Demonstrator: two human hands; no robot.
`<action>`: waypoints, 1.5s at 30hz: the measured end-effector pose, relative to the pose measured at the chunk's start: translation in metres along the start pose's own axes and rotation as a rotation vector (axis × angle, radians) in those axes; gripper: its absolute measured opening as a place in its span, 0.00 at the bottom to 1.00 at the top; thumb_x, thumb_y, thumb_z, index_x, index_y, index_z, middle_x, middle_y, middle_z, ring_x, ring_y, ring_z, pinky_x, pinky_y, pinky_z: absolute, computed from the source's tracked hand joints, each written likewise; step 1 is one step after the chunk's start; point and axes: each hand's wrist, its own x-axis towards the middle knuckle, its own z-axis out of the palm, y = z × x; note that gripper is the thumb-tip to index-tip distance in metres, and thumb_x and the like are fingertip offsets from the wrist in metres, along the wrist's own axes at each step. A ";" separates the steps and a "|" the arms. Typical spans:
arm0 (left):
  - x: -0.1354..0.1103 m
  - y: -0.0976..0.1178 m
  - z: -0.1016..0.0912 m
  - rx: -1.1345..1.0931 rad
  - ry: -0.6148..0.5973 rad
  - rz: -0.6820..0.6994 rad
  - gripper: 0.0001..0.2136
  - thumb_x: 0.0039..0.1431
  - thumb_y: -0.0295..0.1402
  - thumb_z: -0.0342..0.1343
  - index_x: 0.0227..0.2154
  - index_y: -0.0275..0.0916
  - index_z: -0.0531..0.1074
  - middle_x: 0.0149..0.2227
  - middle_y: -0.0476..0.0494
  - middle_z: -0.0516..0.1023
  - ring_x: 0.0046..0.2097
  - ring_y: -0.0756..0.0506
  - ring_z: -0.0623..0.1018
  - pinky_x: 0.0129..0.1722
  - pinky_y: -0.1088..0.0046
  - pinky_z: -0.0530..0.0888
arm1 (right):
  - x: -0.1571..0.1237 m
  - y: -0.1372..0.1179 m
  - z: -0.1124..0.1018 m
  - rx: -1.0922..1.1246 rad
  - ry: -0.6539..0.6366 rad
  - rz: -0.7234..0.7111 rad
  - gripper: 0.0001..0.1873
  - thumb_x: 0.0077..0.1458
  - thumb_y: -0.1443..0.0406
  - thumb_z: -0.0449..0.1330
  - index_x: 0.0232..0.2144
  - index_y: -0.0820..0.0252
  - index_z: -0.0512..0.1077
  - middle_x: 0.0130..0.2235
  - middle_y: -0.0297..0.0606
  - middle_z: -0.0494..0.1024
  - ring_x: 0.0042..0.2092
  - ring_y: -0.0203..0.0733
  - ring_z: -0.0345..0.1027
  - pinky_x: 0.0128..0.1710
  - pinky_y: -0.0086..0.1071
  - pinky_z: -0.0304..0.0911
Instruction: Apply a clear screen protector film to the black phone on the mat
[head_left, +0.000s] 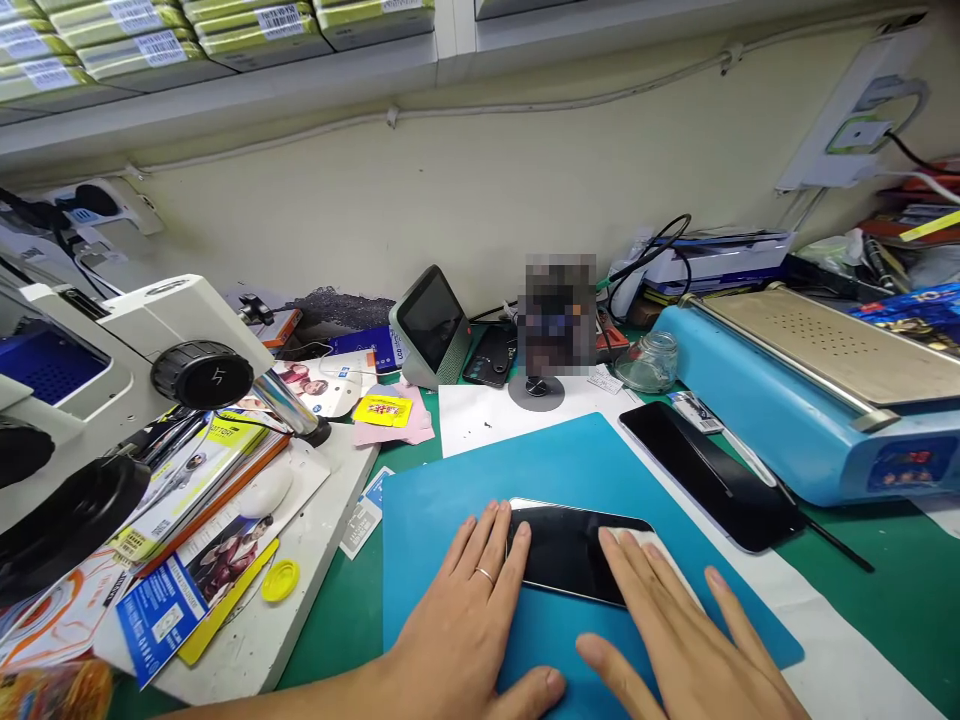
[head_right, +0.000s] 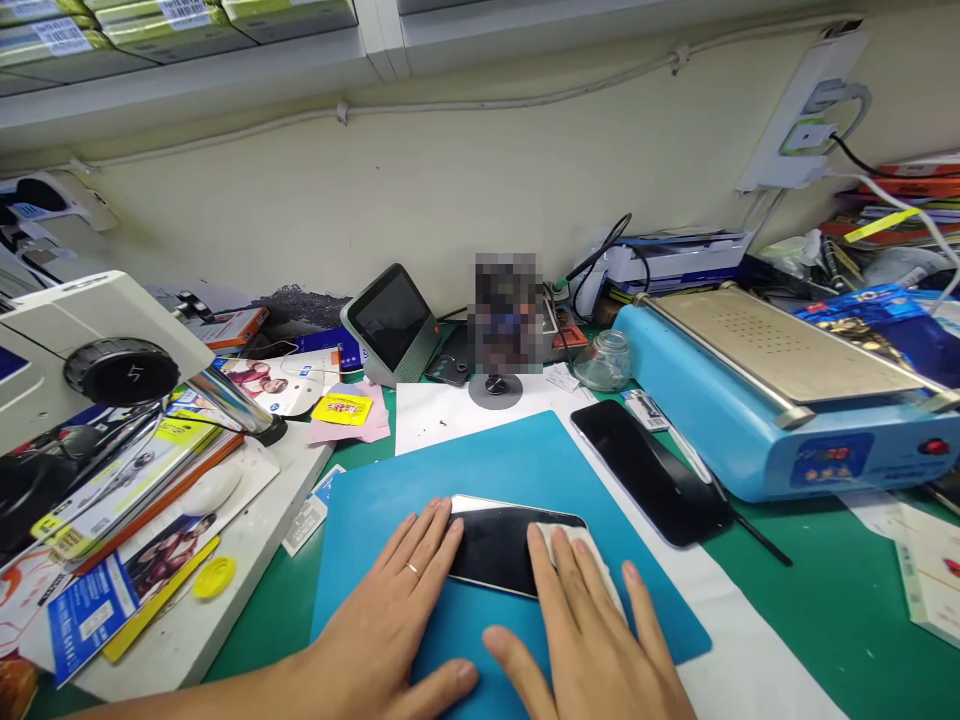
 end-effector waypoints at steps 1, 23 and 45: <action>0.000 0.000 0.000 0.002 -0.001 0.001 0.50 0.66 0.50 0.55 0.70 0.44 0.19 0.73 0.32 0.30 0.72 0.27 0.40 0.66 0.35 0.53 | 0.004 0.003 0.000 0.018 -0.009 0.019 0.35 0.67 0.49 0.41 0.69 0.57 0.56 0.64 0.47 0.69 0.61 0.61 0.68 0.52 0.58 0.67; 0.002 -0.001 0.004 0.051 0.007 0.008 0.53 0.64 0.49 0.59 0.71 0.43 0.19 0.73 0.30 0.30 0.72 0.25 0.42 0.66 0.37 0.54 | 0.013 -0.009 0.014 0.058 0.031 0.096 0.48 0.64 0.43 0.46 0.72 0.70 0.43 0.67 0.55 0.63 0.64 0.63 0.63 0.55 0.54 0.69; 0.000 0.010 -0.011 -0.042 -0.016 -0.040 0.54 0.65 0.43 0.57 0.68 0.42 0.12 0.74 0.33 0.32 0.73 0.29 0.41 0.68 0.39 0.54 | 0.008 -0.012 -0.009 0.248 -0.040 0.012 0.47 0.64 0.48 0.55 0.73 0.62 0.40 0.67 0.46 0.63 0.61 0.56 0.68 0.52 0.42 0.74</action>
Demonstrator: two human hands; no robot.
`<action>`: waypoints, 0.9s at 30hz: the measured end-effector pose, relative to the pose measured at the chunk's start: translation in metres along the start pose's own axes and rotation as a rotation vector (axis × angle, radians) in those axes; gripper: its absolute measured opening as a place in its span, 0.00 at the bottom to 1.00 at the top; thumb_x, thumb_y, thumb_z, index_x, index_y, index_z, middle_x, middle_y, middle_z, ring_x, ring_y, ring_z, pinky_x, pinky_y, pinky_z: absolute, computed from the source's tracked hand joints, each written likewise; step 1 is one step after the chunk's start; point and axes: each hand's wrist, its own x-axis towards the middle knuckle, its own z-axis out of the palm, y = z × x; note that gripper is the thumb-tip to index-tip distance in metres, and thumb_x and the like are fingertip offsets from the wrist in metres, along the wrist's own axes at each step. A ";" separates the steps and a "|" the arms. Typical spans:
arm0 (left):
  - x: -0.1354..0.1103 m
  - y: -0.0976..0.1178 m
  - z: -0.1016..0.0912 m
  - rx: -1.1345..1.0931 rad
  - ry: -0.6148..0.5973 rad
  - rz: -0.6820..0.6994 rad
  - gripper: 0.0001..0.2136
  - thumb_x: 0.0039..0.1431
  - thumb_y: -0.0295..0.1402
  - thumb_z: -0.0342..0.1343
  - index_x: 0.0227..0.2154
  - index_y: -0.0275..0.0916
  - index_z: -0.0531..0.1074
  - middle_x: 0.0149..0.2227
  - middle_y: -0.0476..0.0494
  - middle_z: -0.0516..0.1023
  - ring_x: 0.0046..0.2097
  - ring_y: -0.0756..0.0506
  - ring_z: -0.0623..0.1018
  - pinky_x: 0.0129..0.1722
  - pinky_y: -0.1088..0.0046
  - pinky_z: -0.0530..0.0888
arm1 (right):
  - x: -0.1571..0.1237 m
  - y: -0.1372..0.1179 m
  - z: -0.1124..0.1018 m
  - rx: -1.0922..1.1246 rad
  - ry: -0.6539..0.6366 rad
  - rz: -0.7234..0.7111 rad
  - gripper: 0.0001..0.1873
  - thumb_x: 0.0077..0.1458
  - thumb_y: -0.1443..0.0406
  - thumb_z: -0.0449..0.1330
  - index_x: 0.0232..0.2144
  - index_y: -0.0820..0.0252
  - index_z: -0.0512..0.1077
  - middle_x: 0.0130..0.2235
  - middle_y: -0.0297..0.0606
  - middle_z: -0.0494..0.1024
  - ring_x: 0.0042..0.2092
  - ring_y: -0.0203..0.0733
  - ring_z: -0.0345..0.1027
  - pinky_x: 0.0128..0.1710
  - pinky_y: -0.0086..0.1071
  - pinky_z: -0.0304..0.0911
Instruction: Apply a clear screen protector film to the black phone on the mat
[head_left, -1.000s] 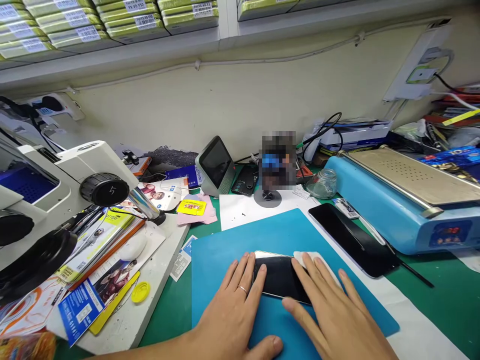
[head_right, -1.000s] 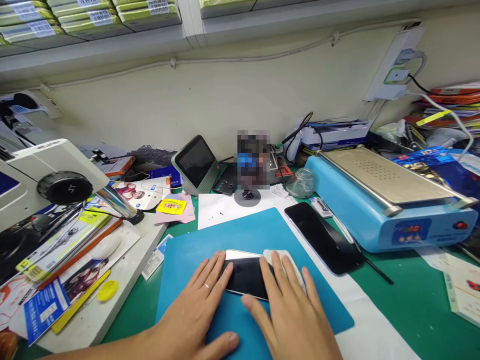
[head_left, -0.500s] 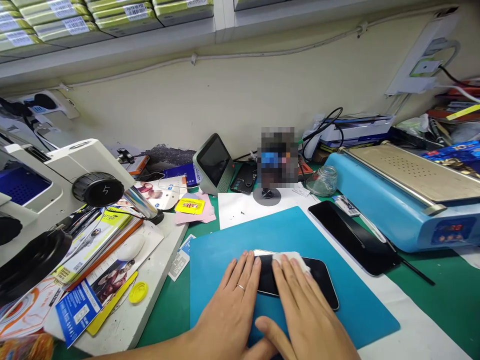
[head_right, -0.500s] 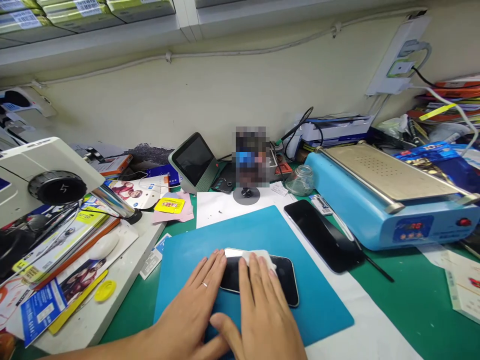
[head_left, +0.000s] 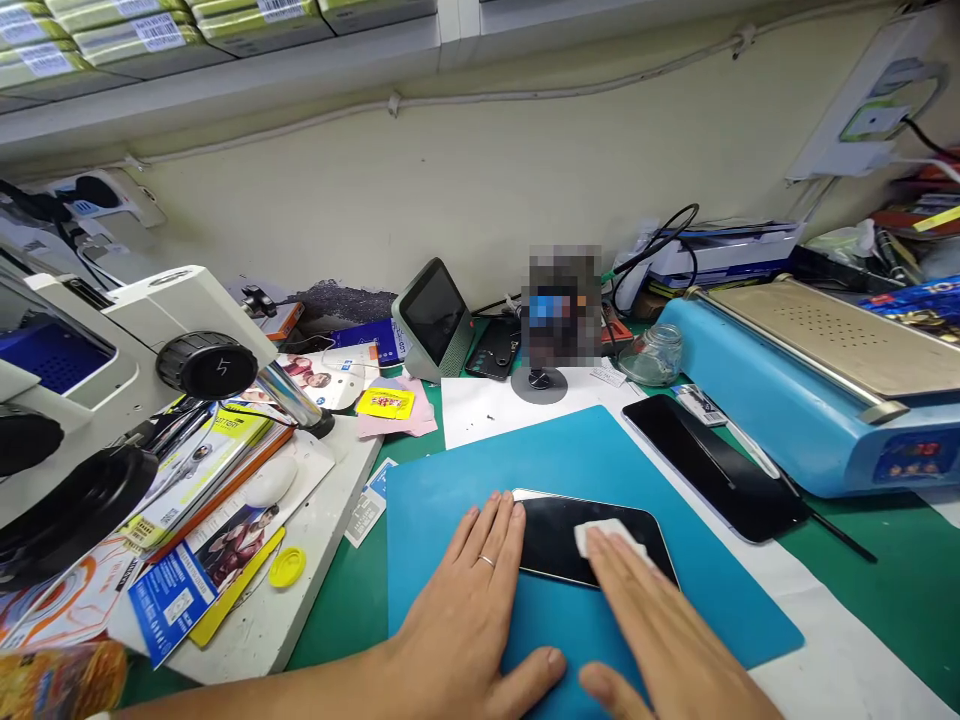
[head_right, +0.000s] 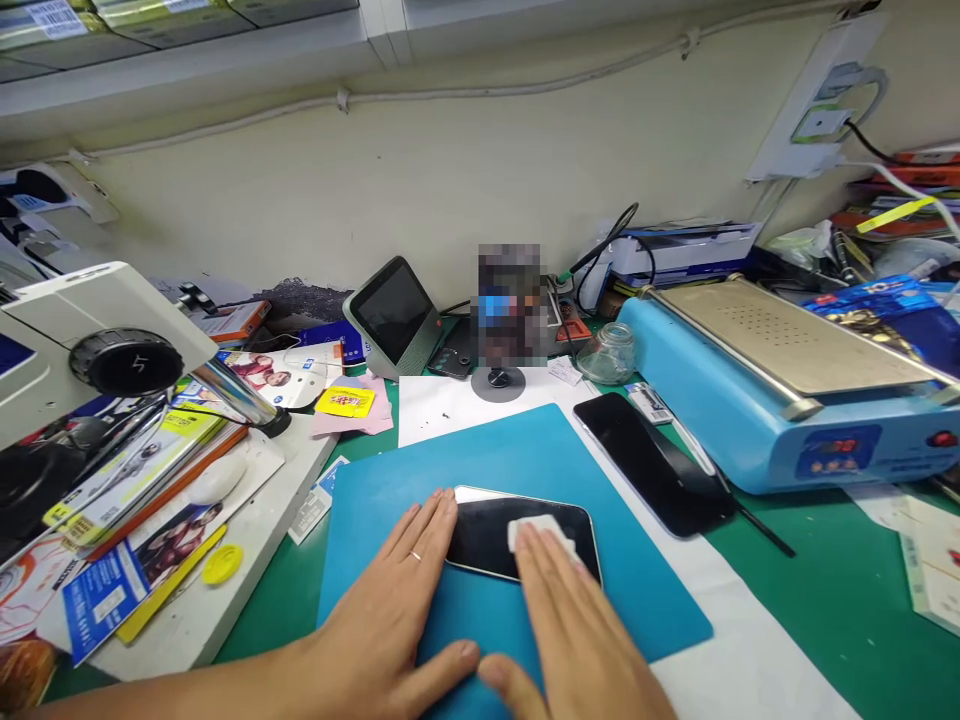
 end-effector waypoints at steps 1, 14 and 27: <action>0.000 0.002 -0.002 -0.002 -0.009 -0.005 0.53 0.66 0.43 0.57 0.68 0.42 0.12 0.74 0.33 0.32 0.73 0.29 0.41 0.68 0.39 0.53 | 0.000 0.006 0.000 -0.023 0.009 0.041 0.47 0.64 0.47 0.54 0.73 0.62 0.39 0.68 0.46 0.62 0.61 0.57 0.68 0.51 0.44 0.74; 0.001 -0.001 0.005 0.028 0.057 0.047 0.53 0.66 0.45 0.55 0.67 0.42 0.11 0.74 0.32 0.33 0.72 0.27 0.42 0.67 0.36 0.55 | 0.019 -0.019 0.014 -0.126 0.035 -0.087 0.42 0.64 0.49 0.54 0.68 0.76 0.56 0.65 0.58 0.64 0.62 0.60 0.67 0.53 0.44 0.73; 0.001 -0.001 0.001 -0.005 0.025 0.016 0.54 0.65 0.44 0.57 0.67 0.43 0.11 0.74 0.33 0.31 0.72 0.27 0.42 0.67 0.37 0.54 | 0.030 0.041 -0.009 0.181 0.087 -0.043 0.25 0.63 0.75 0.46 0.50 0.55 0.78 0.49 0.40 0.82 0.53 0.41 0.76 0.52 0.32 0.74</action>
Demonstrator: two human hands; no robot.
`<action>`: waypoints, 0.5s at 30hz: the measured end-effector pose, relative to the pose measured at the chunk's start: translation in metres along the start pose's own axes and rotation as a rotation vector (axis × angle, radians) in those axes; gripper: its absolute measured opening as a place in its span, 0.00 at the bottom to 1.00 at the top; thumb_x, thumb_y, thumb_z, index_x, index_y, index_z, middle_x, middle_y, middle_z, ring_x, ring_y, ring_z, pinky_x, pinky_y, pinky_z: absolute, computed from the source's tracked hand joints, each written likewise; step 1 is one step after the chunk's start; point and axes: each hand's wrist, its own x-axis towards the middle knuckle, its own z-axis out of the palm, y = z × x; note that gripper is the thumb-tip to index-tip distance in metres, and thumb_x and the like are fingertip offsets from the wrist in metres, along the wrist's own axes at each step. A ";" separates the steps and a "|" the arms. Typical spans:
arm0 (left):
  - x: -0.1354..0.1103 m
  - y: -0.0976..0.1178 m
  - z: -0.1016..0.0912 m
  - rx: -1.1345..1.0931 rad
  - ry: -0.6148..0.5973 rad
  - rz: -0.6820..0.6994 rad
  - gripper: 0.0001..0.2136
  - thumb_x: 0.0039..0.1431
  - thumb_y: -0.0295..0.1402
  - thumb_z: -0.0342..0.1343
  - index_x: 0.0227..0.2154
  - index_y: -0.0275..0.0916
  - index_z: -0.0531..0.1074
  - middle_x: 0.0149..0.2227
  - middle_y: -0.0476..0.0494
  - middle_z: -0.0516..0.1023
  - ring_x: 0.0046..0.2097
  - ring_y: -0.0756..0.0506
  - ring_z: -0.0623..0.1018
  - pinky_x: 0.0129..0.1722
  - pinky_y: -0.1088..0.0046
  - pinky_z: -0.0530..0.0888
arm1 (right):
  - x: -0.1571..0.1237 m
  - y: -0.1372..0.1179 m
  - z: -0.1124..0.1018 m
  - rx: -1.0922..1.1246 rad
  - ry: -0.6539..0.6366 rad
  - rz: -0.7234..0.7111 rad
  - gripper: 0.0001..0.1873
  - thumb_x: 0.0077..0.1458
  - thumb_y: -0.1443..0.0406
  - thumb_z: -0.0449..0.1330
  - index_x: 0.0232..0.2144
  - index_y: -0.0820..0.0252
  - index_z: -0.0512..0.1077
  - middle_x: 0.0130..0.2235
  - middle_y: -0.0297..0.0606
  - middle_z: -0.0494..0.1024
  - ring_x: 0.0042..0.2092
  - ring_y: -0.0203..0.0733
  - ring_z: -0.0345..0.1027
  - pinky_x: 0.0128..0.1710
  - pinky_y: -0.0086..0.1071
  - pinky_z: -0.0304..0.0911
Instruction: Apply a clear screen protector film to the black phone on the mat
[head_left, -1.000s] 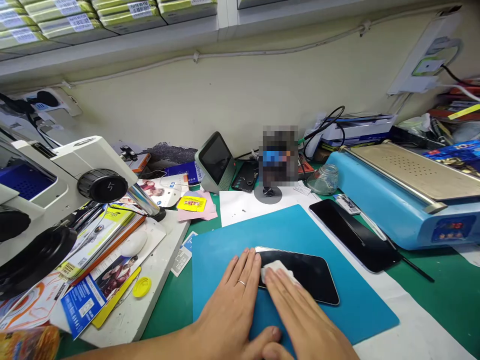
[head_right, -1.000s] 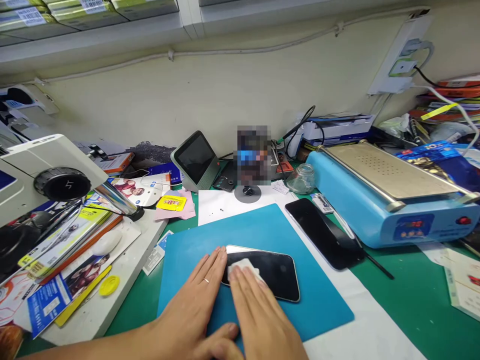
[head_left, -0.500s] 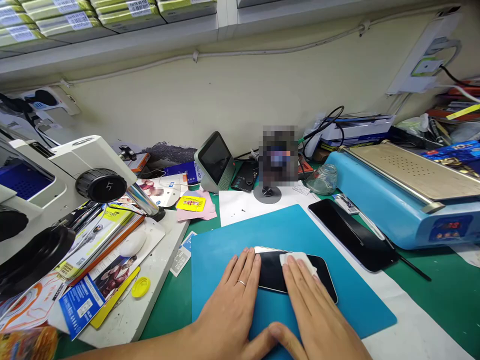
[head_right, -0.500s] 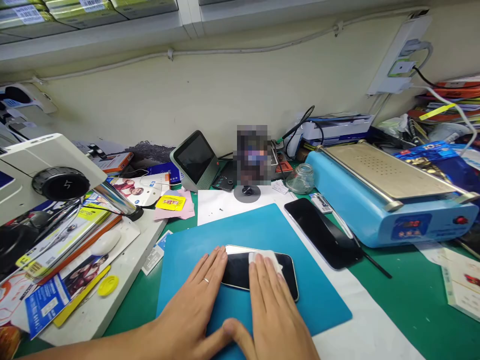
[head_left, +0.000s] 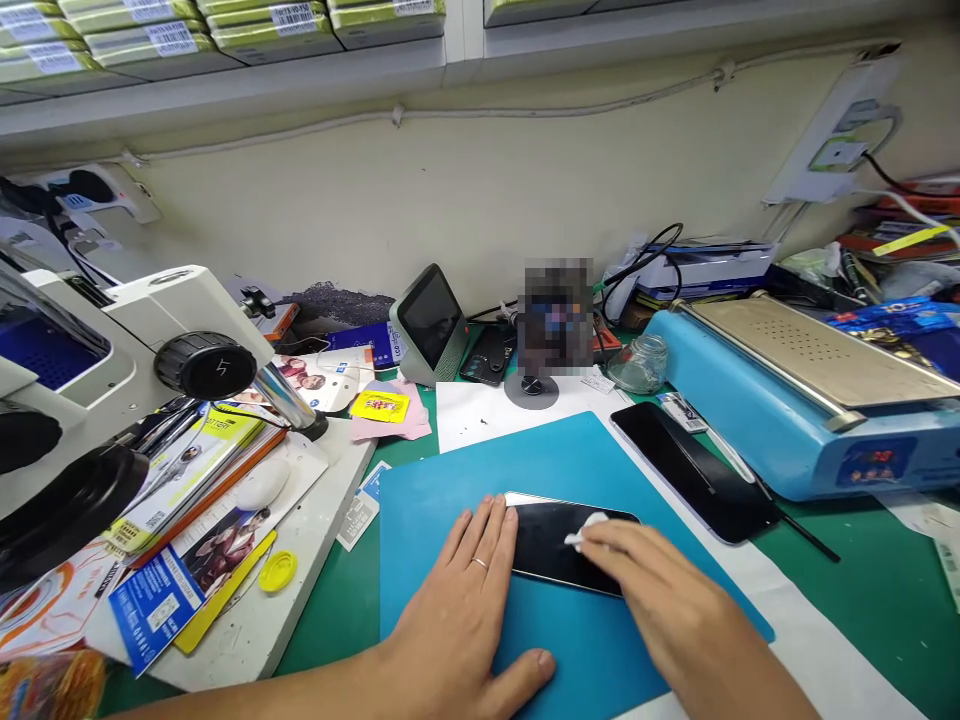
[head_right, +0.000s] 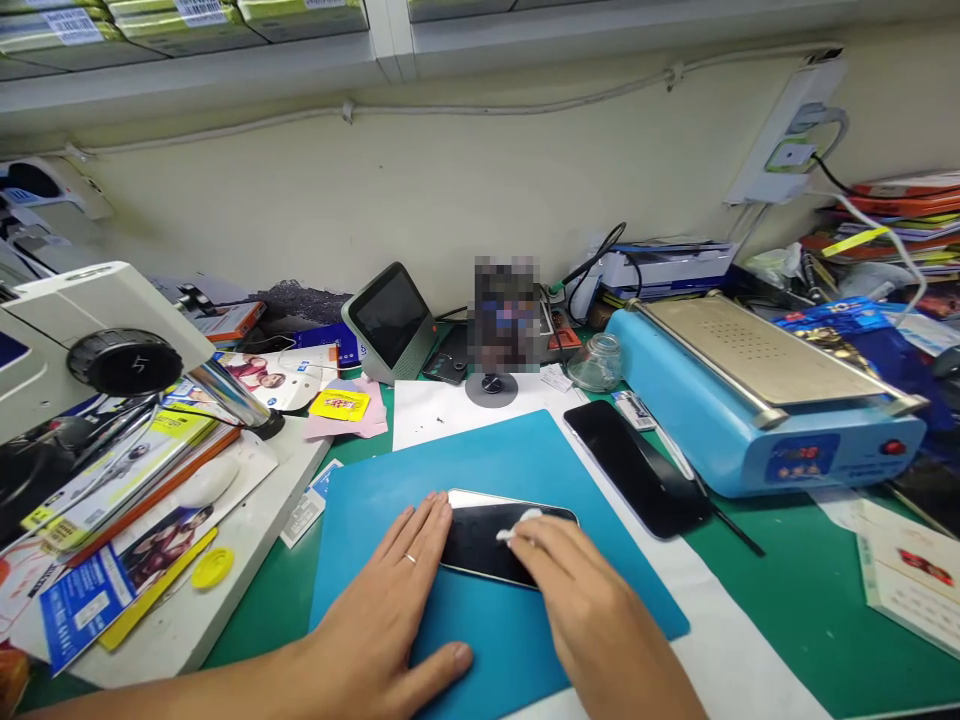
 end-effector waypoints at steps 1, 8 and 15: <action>0.000 0.000 0.000 0.000 -0.003 -0.002 0.54 0.66 0.44 0.57 0.67 0.43 0.10 0.73 0.33 0.31 0.72 0.27 0.42 0.67 0.37 0.54 | 0.008 0.005 -0.004 -0.018 0.014 0.017 0.24 0.64 0.74 0.46 0.50 0.56 0.78 0.51 0.41 0.81 0.54 0.42 0.74 0.54 0.35 0.73; 0.000 -0.001 0.001 0.002 0.004 -0.002 0.53 0.67 0.46 0.56 0.67 0.42 0.10 0.73 0.31 0.33 0.72 0.28 0.42 0.68 0.37 0.53 | 0.048 -0.021 0.003 -0.113 -0.141 0.012 0.22 0.67 0.61 0.52 0.59 0.60 0.70 0.61 0.47 0.73 0.61 0.52 0.67 0.57 0.47 0.69; -0.002 0.001 0.002 -0.053 0.005 -0.083 0.54 0.62 0.45 0.60 0.70 0.40 0.18 0.74 0.33 0.32 0.72 0.28 0.38 0.68 0.39 0.54 | 0.061 -0.048 0.006 0.016 -0.338 0.077 0.19 0.56 0.65 0.62 0.51 0.58 0.71 0.51 0.44 0.76 0.51 0.51 0.72 0.48 0.44 0.71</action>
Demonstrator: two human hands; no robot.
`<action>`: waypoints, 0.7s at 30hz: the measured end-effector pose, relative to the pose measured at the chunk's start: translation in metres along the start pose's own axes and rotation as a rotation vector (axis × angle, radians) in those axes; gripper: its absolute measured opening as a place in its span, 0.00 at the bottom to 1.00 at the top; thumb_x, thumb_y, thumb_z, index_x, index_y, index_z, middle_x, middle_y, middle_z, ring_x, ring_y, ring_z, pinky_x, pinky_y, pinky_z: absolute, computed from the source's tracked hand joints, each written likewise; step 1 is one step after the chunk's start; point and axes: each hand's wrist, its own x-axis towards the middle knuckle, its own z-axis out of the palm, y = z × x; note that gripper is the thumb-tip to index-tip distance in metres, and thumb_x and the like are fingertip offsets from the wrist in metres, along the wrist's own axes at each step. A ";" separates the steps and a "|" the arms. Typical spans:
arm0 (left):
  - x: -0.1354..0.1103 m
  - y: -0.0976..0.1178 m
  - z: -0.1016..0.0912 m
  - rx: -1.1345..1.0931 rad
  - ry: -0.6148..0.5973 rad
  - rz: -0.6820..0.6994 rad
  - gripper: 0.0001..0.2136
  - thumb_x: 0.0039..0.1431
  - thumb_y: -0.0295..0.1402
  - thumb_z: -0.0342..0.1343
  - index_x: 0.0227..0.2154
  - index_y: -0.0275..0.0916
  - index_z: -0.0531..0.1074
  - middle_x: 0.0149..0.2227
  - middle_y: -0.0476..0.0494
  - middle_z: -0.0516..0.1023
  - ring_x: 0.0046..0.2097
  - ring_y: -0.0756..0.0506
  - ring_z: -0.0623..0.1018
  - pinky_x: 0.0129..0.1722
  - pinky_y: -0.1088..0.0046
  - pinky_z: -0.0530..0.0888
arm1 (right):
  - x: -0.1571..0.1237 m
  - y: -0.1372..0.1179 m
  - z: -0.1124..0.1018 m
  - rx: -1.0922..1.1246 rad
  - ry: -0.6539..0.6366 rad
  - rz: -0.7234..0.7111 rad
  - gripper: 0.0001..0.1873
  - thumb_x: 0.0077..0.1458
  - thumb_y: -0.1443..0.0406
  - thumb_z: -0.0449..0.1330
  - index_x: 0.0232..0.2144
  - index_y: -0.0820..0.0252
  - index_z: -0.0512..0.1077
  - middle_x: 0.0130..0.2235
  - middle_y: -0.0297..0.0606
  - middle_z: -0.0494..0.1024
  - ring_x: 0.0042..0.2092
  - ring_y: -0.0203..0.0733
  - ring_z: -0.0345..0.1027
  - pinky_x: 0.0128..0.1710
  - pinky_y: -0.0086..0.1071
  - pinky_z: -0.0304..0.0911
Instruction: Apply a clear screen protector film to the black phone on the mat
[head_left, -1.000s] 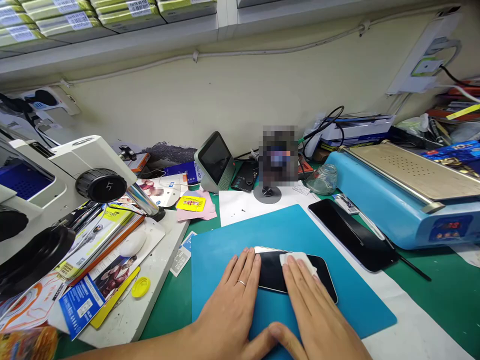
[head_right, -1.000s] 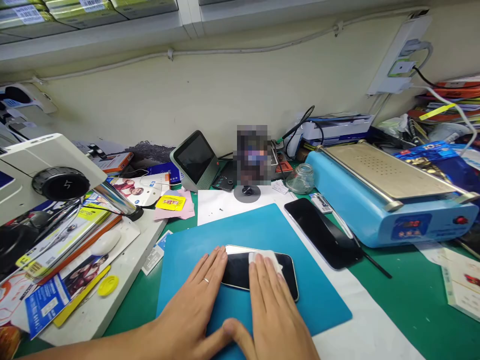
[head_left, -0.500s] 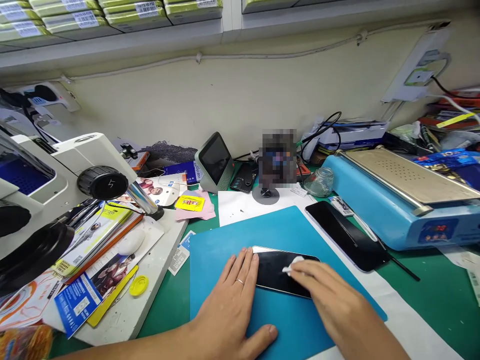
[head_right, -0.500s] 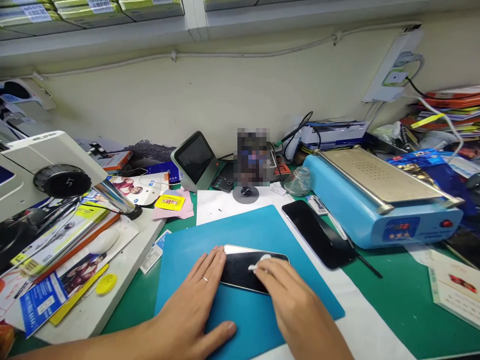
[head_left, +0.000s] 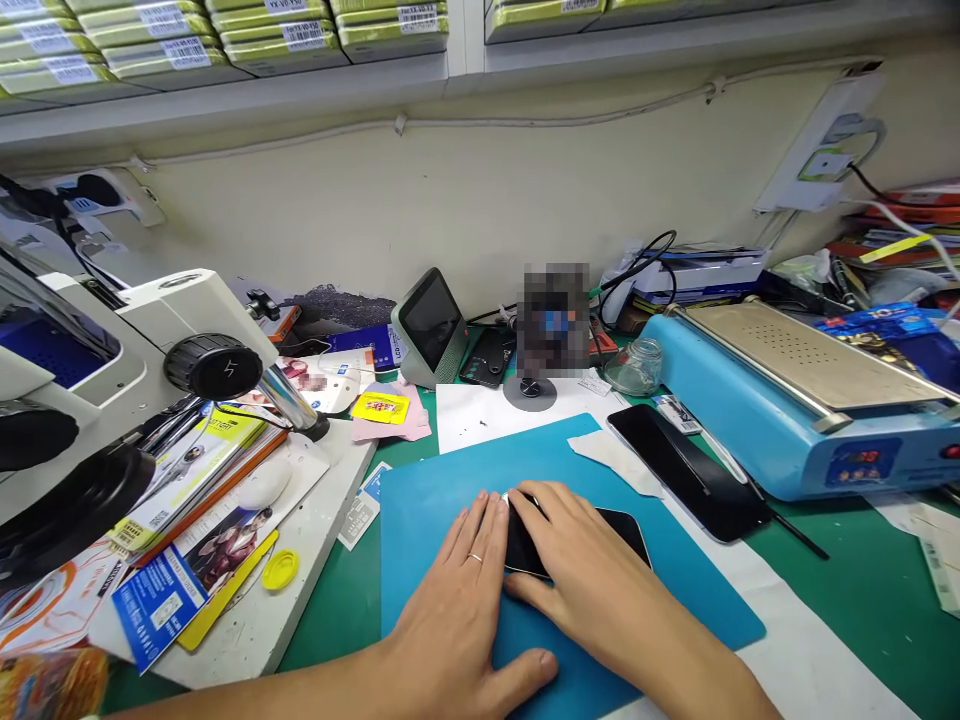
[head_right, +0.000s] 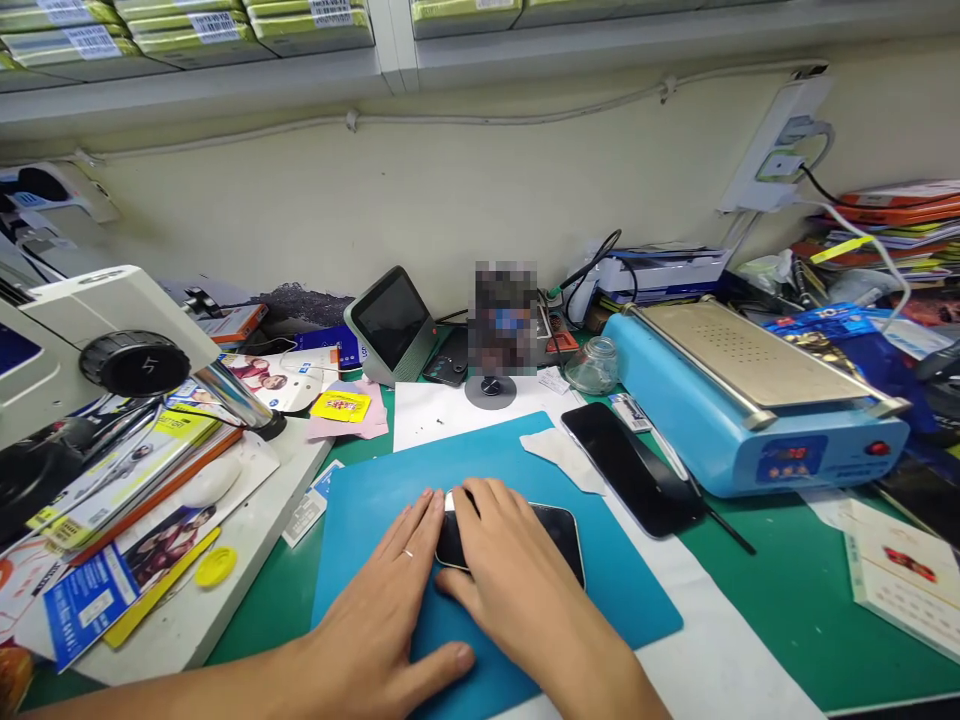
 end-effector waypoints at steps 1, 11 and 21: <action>0.000 0.000 0.000 -0.004 0.001 -0.005 0.54 0.62 0.45 0.60 0.70 0.40 0.19 0.74 0.33 0.32 0.72 0.28 0.38 0.68 0.38 0.54 | 0.004 -0.001 -0.003 0.006 -0.014 0.007 0.16 0.56 0.65 0.62 0.47 0.58 0.71 0.48 0.43 0.76 0.48 0.50 0.72 0.45 0.43 0.71; 0.003 0.002 -0.006 -0.052 -0.066 -0.055 0.53 0.61 0.48 0.60 0.72 0.36 0.26 0.74 0.35 0.32 0.72 0.30 0.36 0.69 0.40 0.48 | 0.022 -0.006 -0.004 -0.022 -0.072 0.048 0.07 0.52 0.70 0.62 0.32 0.58 0.66 0.38 0.39 0.71 0.37 0.44 0.64 0.32 0.37 0.63; 0.002 0.003 -0.007 -0.054 -0.042 -0.028 0.51 0.62 0.47 0.59 0.72 0.39 0.26 0.74 0.37 0.32 0.73 0.31 0.38 0.70 0.42 0.48 | 0.032 -0.009 -0.006 -0.077 -0.100 0.054 0.11 0.49 0.73 0.61 0.28 0.57 0.63 0.33 0.36 0.68 0.32 0.41 0.61 0.26 0.32 0.55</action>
